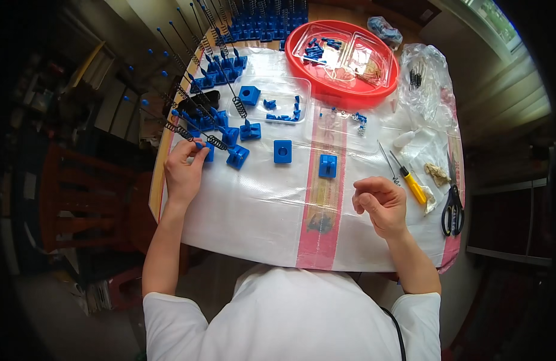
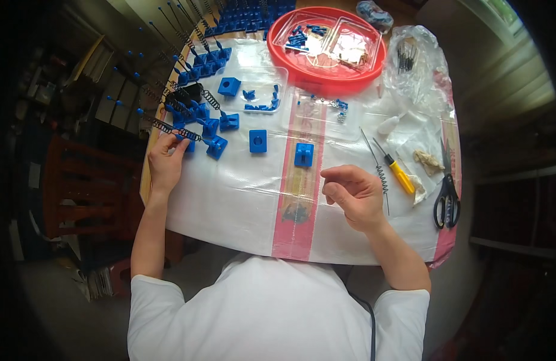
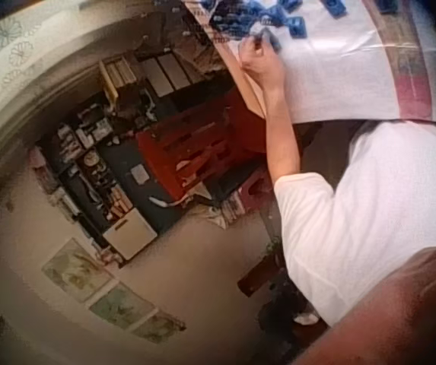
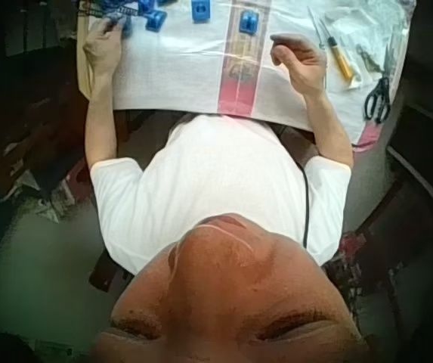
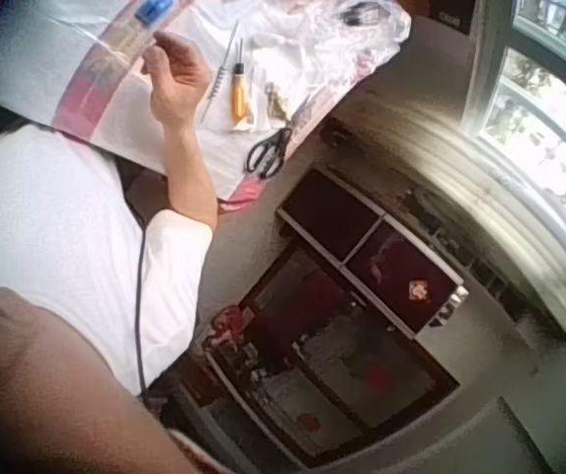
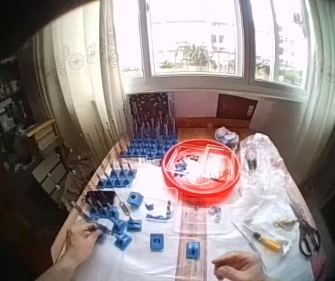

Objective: Assemble small plastic components and a metal spring using a screwdriver.

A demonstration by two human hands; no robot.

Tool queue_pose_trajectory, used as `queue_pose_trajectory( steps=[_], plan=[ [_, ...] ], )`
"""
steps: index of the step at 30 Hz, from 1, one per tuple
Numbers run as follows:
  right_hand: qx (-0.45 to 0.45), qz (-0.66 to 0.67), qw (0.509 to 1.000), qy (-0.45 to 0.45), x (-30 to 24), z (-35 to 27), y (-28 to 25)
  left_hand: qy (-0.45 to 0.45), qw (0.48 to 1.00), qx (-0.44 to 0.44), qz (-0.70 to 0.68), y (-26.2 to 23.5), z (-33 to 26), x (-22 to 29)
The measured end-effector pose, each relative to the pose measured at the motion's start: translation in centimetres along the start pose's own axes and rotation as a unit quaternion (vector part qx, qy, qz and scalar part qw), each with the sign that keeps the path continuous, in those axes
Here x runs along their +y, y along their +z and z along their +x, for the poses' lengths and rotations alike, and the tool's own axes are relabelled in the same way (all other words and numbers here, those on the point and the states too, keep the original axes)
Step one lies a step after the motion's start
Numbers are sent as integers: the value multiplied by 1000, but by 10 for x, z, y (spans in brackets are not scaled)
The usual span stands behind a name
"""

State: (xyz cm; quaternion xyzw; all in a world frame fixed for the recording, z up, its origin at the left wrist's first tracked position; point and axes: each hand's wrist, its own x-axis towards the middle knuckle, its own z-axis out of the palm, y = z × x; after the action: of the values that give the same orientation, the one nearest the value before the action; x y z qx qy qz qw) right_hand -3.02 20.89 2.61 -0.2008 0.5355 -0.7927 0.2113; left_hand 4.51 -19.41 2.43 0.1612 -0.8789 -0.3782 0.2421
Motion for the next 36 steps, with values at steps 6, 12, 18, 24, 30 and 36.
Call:
queue_pose_trajectory(
  steps=[6,12,18,24,30,36],
  plan=[
    [-6,-10,1000,6,-2,-1,2,66,991,2,118,13,15,-7],
    [-2,-27,999,26,-4,0,6,74,983,18,168,25,24,-8],
    [-134,-295,945,-36,-34,12,36,28,990,1,137,26,24,3],
    [-194,-502,828,-158,-32,79,74,94,980,29,171,29,23,-4],
    [-95,-554,806,-184,23,177,127,32,992,5,118,22,15,6],
    [-91,-546,812,-185,41,205,135,41,993,7,109,16,9,1]
  ],
)
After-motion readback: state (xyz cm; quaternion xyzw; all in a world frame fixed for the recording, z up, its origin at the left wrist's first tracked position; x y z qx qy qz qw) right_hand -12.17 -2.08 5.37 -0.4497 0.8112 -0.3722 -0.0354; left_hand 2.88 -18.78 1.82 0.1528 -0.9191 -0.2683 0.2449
